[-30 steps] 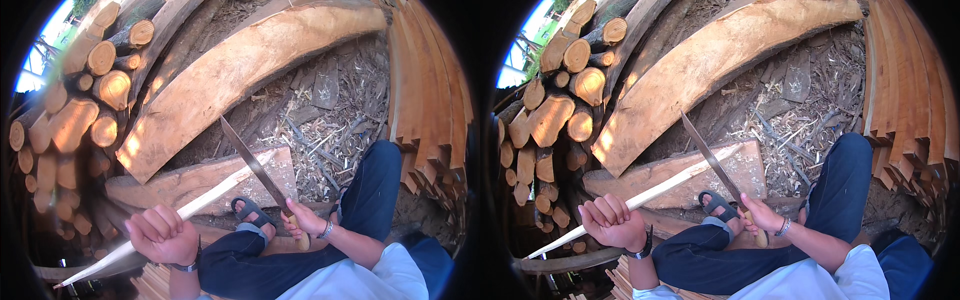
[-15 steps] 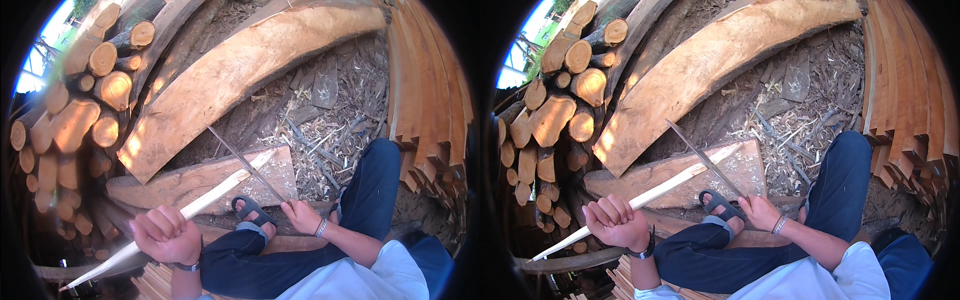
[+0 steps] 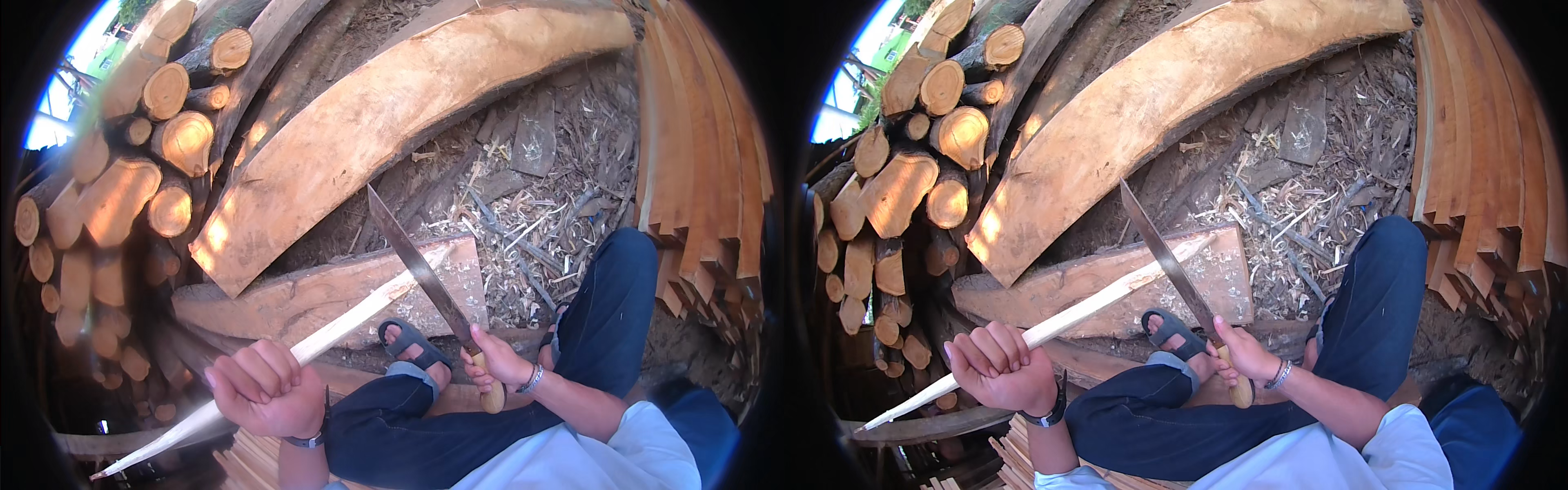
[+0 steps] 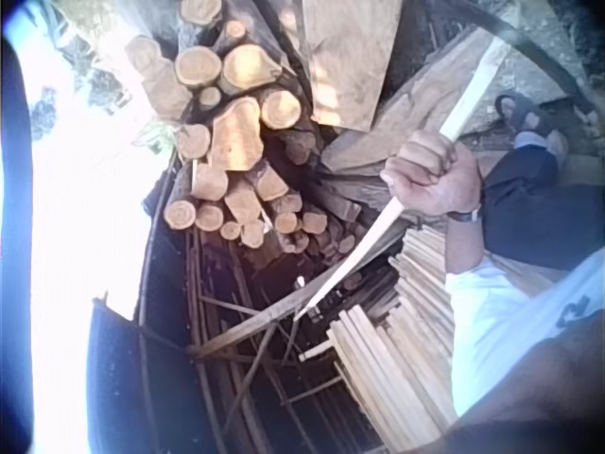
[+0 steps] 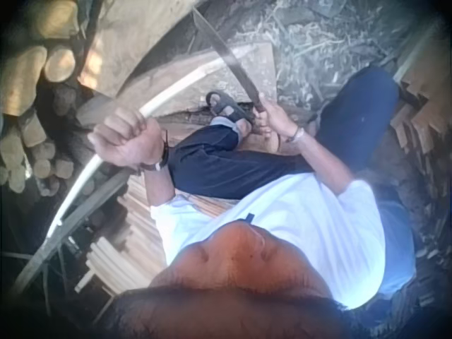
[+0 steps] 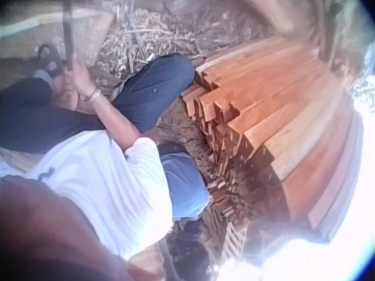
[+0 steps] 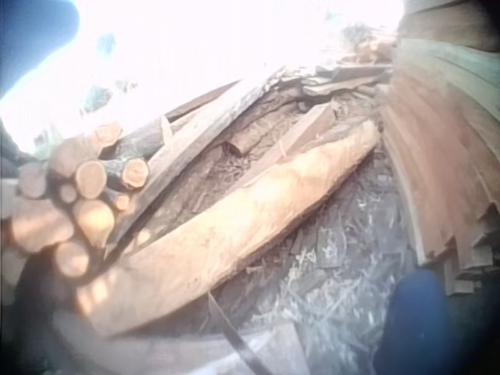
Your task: The person uses a blade to shave thin strips of wood from a long wooden stick.
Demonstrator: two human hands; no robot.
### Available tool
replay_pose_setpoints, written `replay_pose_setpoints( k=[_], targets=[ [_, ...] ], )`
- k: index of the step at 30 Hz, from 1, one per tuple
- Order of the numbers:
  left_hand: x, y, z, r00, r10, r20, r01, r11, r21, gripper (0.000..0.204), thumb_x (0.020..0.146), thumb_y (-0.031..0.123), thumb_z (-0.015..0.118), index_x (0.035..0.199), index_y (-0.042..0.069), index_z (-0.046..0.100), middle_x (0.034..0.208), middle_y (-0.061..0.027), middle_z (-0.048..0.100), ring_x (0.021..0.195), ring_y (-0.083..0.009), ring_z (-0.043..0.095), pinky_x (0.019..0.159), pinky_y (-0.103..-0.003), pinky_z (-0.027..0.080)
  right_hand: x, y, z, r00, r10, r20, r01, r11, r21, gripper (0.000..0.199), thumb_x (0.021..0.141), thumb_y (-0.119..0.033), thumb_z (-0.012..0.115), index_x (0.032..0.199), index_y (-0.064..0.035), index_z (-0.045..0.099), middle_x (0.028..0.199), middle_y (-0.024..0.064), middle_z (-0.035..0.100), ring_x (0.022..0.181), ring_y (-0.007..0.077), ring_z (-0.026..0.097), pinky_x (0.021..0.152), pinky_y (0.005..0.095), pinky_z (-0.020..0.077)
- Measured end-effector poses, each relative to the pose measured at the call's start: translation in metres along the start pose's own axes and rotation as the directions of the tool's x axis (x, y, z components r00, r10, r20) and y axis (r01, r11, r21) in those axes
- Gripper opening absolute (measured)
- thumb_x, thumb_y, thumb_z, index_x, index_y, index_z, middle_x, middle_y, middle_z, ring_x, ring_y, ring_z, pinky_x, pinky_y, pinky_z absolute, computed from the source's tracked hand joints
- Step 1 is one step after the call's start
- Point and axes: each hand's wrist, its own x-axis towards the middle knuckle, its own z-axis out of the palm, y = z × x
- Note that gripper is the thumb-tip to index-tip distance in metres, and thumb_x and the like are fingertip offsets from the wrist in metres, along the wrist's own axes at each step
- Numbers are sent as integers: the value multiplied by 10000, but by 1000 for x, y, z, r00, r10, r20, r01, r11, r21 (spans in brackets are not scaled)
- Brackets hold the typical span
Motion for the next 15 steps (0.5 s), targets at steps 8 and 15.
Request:
replay_pose_setpoints(
  k=[8, 15],
  targets=[
    [-1, 2, 1, 999, 9, -35, -9, 1000, 6, 458, 1002, 279, 290, 565, 143, 277, 438, 5, 254, 362, -105, 207, 328, -239, 185, -21, -1, 31, 822, -559, 110, 313, 282, -907, 463, 981, -351, 403, 768, 40, 530, 602, 230, 573, 601, 394, 605, 595, 452, 463],
    [-8, 5, 9, 999, 6, 46, -7, 999, 33, 465, 1007, 288, 294, 565, 146, 267, 439, 12, 239, 367, -96, 184, 340, -234, 157, 6, -1, -1, 775, -628, -72, 69, 197, -978, 488, 949, -386, 462, 795, 68, 553, 668, 292, 583, 688, 456, 603, 614, 492, 479]
  ],
)
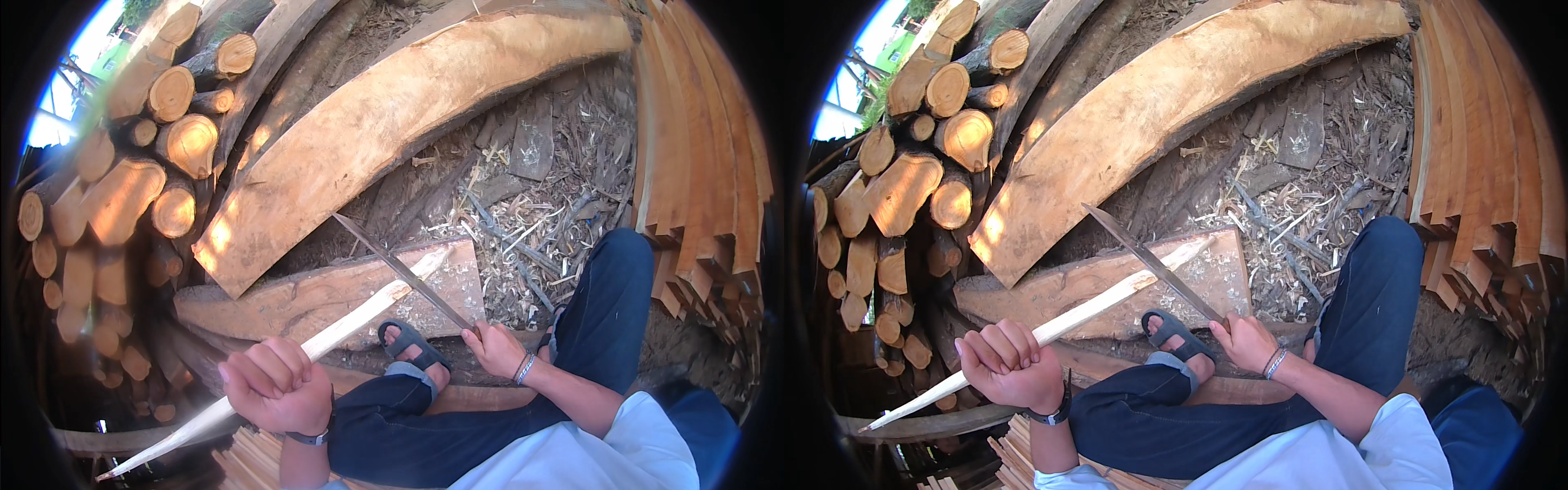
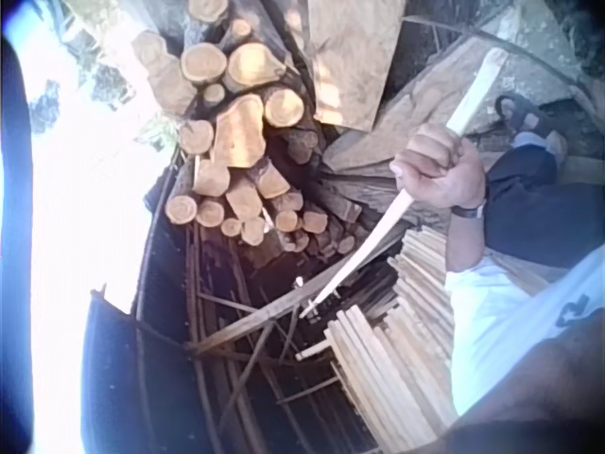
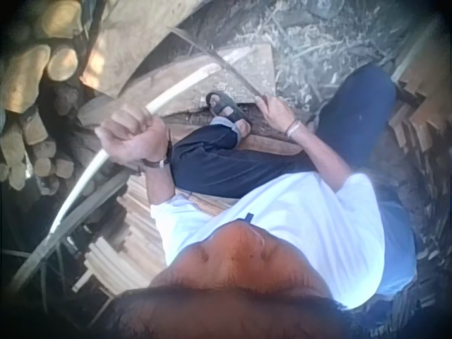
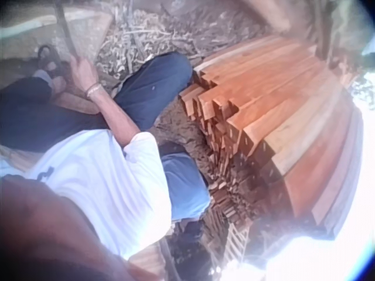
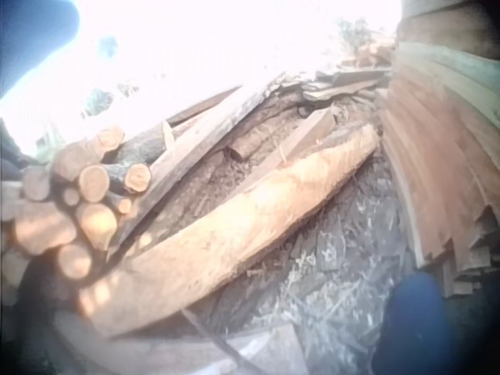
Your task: The person uses a blade to shave thin strips of wood from a long wooden stick.
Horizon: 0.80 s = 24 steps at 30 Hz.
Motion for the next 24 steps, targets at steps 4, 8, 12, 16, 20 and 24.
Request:
replay_pose_setpoints(
  k=[4, 8, 12, 16, 20, 24],
  targets=[
    [4, -4, -1, 992, 4, -124, -7, 1000, -22, 463, 1011, 280, 287, 568, 149, 265, 438, 15, 223, 368, -95, 180, 339, -231, 163, -6, -12, 2, 999, 1, 46, -7, 988, 152, 515, 957, -400, 444, 789, 75, 553, 677, 306, 579, 709, 462, 601, 641, 495, 474],
    [2, -3, -4, 996, 12, -91, -12, 1000, 6, 462, 1010, 284, 286, 569, 150, 267, 438, 15, 228, 365, -95, 186, 336, -228, 172, -19, -37, -9, 994, -92, 64, 84, 989, 120, 463, 961, -371, 440, 805, 51, 548, 639, 272, 571, 663, 449, 594, 609, 494, 460],
    [1, -3, -4, 995, 4, -98, -5, 1000, -10, 461, 1010, 285, 284, 571, 149, 274, 438, 13, 237, 364, -95, 197, 336, -225, 186, -12, -29, -14, 992, -98, 78, 96, 995, 29, 522, 957, -410, 436, 816, 77, 560, 656, 290, 584, 683, 460, 606, 634, 494, 484],
    [-3, -2, 3, 999, 30, -20, -29, 999, 38, 444, 1006, 268, 300, 578, 159, 251, 434, 28, 205, 350, -82, 172, 313, -213, 173, 0, -1, -2, 1000, 27, -5, -27, 999, -27, 525, 957, -400, 437, 807, 88, 559, 649, 306, 575, 689, 462, 606, 636, 499, 484],
    [1, -5, 2, 996, 20, -83, -19, 1000, 6, 448, 1007, 271, 294, 576, 155, 257, 436, 25, 212, 355, -86, 177, 323, -216, 174, -7, -18, -3, 1000, -19, 25, 17, 996, 88, 513, 960, -383, 438, 794, 88, 560, 650, 307, 576, 690, 462, 608, 629, 498, 483],
    [-1, -2, -4, 997, 16, -76, -16, 1000, -1, 458, 1010, 275, 282, 570, 147, 267, 437, 15, 233, 367, -93, 190, 337, -221, 181, -21, -33, -13, 996, -83, 45, 82, 997, 13, 526, 959, -386, 437, 772, 89, 564, 651, 307, 576, 689, 461, 609, 638, 499, 487]
  ],
)
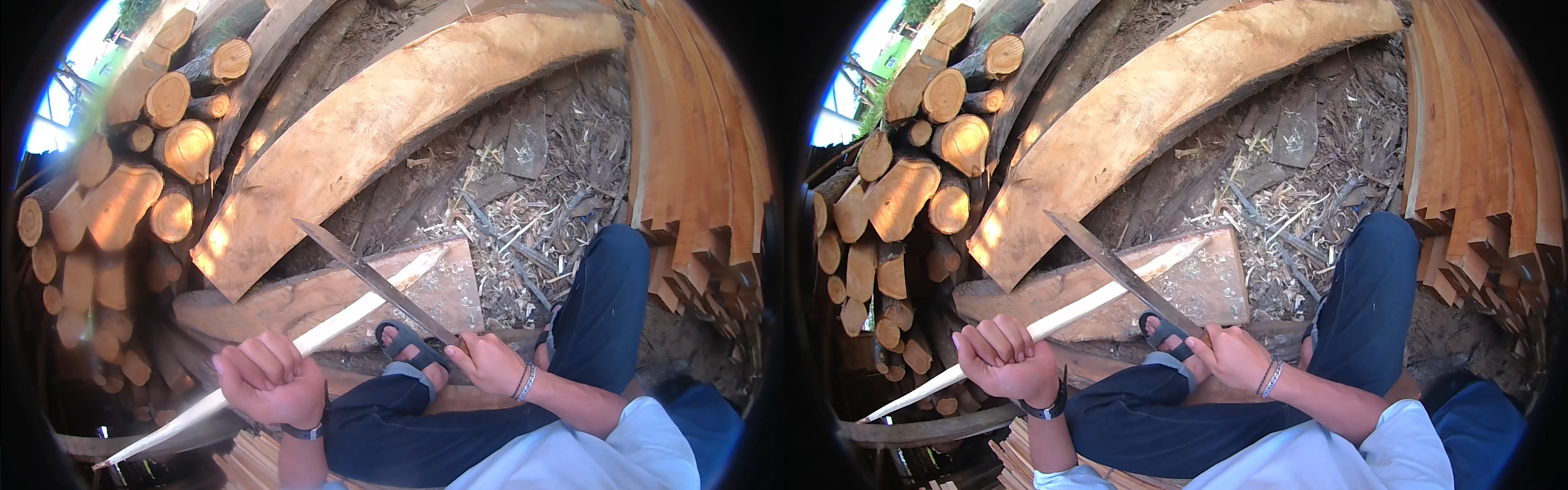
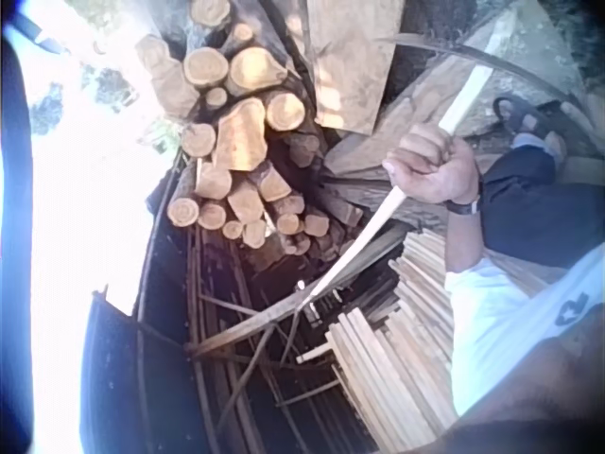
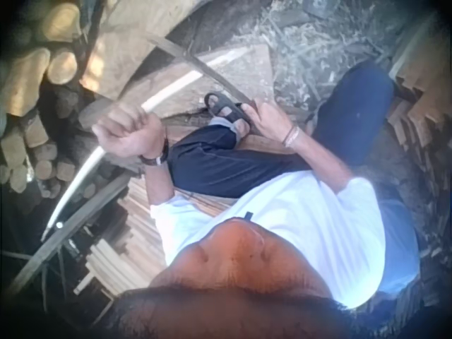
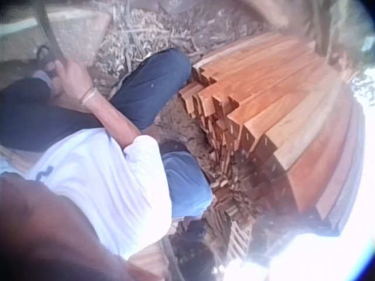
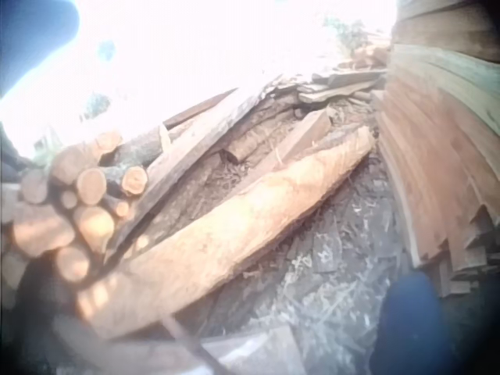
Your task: The person uses a blade to shave thin strips of wood from a long wooden stick.
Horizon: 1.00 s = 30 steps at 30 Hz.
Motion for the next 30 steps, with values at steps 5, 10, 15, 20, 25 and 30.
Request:
replay_pose_setpoints(
  k=[5, 10, 15, 20, 25, 30],
  targets=[
    [-1, -1, 6, 1000, 4, 29, -4, 1000, 4, 440, 1007, 265, 292, 583, 154, 261, 433, 21, 216, 354, -85, 171, 310, -220, 159, 32, 71, 3, 968, 237, -81, -244, 966, -86, 576, 959, -426, 406, 792, 94, 590, 671, 306, 587, 693, 460, 612, 656, 506, 492],
    [0, -3, 5, 997, 0, 81, -1, 1000, 8, 446, 1009, 271, 292, 580, 154, 265, 432, 22, 221, 356, -85, 170, 311, -219, 159, 15, 73, 4, 982, 174, -75, -172, 985, 32, 553, 971, -409, 393, 766, 71, 576, 640, 286, 577, 665, 456, 601, 628, 500, 466],
    [3, -2, 6, 999, 4, 32, -4, 1000, 8, 443, 1008, 271, 296, 582, 156, 267, 436, 23, 219, 358, -78, 177, 316, -215, 163, 13, 17, -10, 1000, 2, 22, -4, 996, 85, 484, 973, -365, 420, 759, 53, 534, 618, 275, 555, 646, 454, 584, 608, 502, 448],
    [2, -2, 2, 997, 20, 80, -20, 1000, -4, 439, 1009, 263, 293, 584, 157, 264, 438, 23, 221, 358, -80, 177, 318, -213, 166, 9, 8, -7, 997, -71, 24, 69, 994, 83, 477, 970, -369, 425, 779, 51, 546, 636, 288, 558, 669, 461, 584, 613, 499, 459],
    [0, 1, -2, 1000, -17, 24, 18, 1000, -14, 457, 1008, 274, 283, 569, 146, 273, 435, 12, 229, 362, -97, 192, 321, -235, 178, 14, 33, 8, 999, 52, -16, -51, 996, 73, 496, 969, -382, 420, 793, 60, 560, 659, 301, 563, 699, 469, 585, 633, 500, 463],
    [8, -2, -3, 996, 15, -87, -15, 1000, 5, 453, 1012, 275, 274, 577, 150, 259, 437, 15, 213, 364, -98, 184, 316, -227, 162, 3, 7, 7, 998, -55, 29, 50, 989, 141, 497, 966, -382, 424, 790, 66, 549, 662, 295, 569, 697, 465, 588, 641, 506, 461]
  ],
)
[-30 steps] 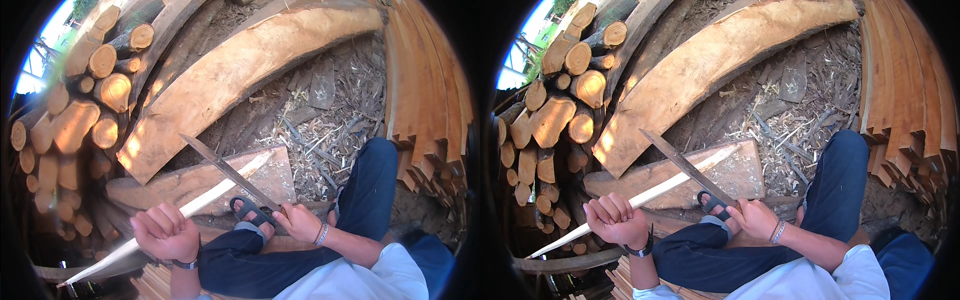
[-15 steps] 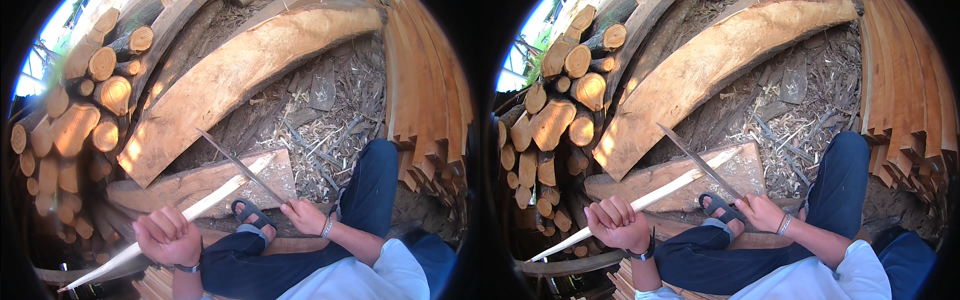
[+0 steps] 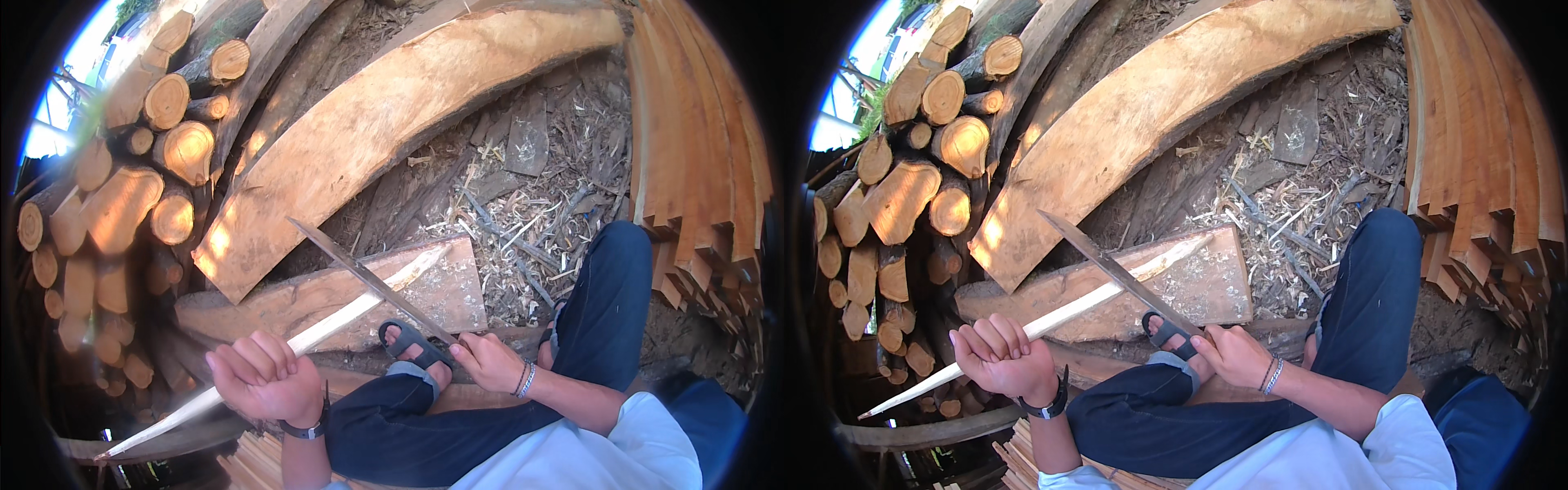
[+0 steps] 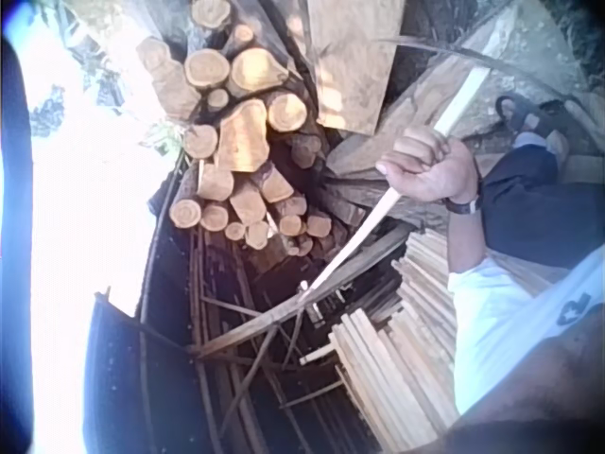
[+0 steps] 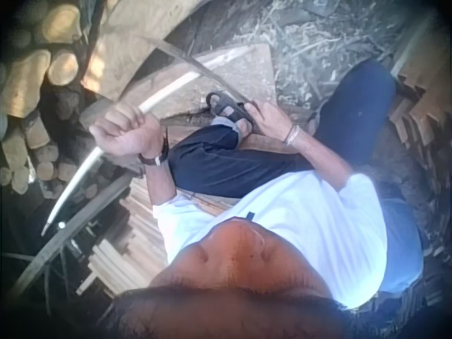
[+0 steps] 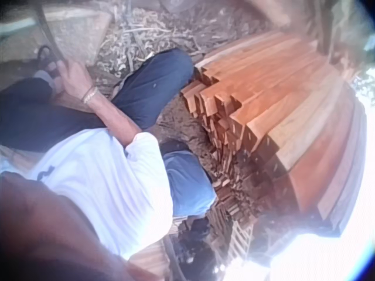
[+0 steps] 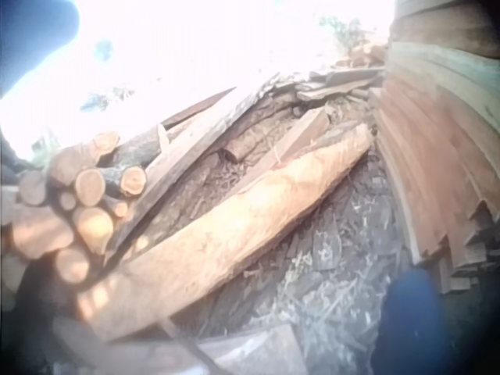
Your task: The person uses a blade to shave thin strips of wood from a long wooden stick.
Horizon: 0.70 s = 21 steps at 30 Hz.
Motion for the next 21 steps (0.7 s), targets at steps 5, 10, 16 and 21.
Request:
replay_pose_setpoints(
  k=[5, 10, 16, 21],
  targets=[
    [-3, 1, 3, 999, 5, -31, -5, 1000, 15, 455, 1014, 282, 276, 580, 149, 257, 438, 16, 210, 365, -97, 184, 316, -226, 162, 5, 22, 3, 995, 92, -45, -95, 994, -51, 470, 966, -367, 425, 810, 63, 530, 649, 293, 561, 678, 465, 583, 620, 503, 456],
    [-3, 0, 7, 995, 23, -96, -17, 998, 61, 457, 1015, 292, 277, 581, 149, 255, 444, 16, 206, 370, -97, 194, 322, -224, 176, -12, -5, 2, 999, 36, 19, -36, 999, 0, 480, 963, -375, 428, 780, 57, 524, 651, 289, 569, 672, 461, 587, 610, 496, 463],
    [-5, 1, 12, 987, 37, -159, -17, 992, 126, 453, 1015, 303, 291, 590, 151, 251, 451, 17, 200, 376, -95, 193, 333, -217, 181, -5, 11, 10, 992, 116, -56, -116, 993, 15, 467, 964, -367, 433, 786, 55, 527, 644, 291, 562, 665, 463, 583, 595, 492, 457],
    [1, 0, 18, 969, 64, -239, -18, 981, 192, 463, 1019, 329, 297, 593, 151, 249, 460, 22, 203, 382, -92, 199, 338, -215, 186, -12, 4, 9, 997, 69, -34, -68, 997, 33, 471, 969, -369, 427, 786, 52, 533, 646, 284, 565, 671, 460, 585, 599, 487, 458]
  ],
)
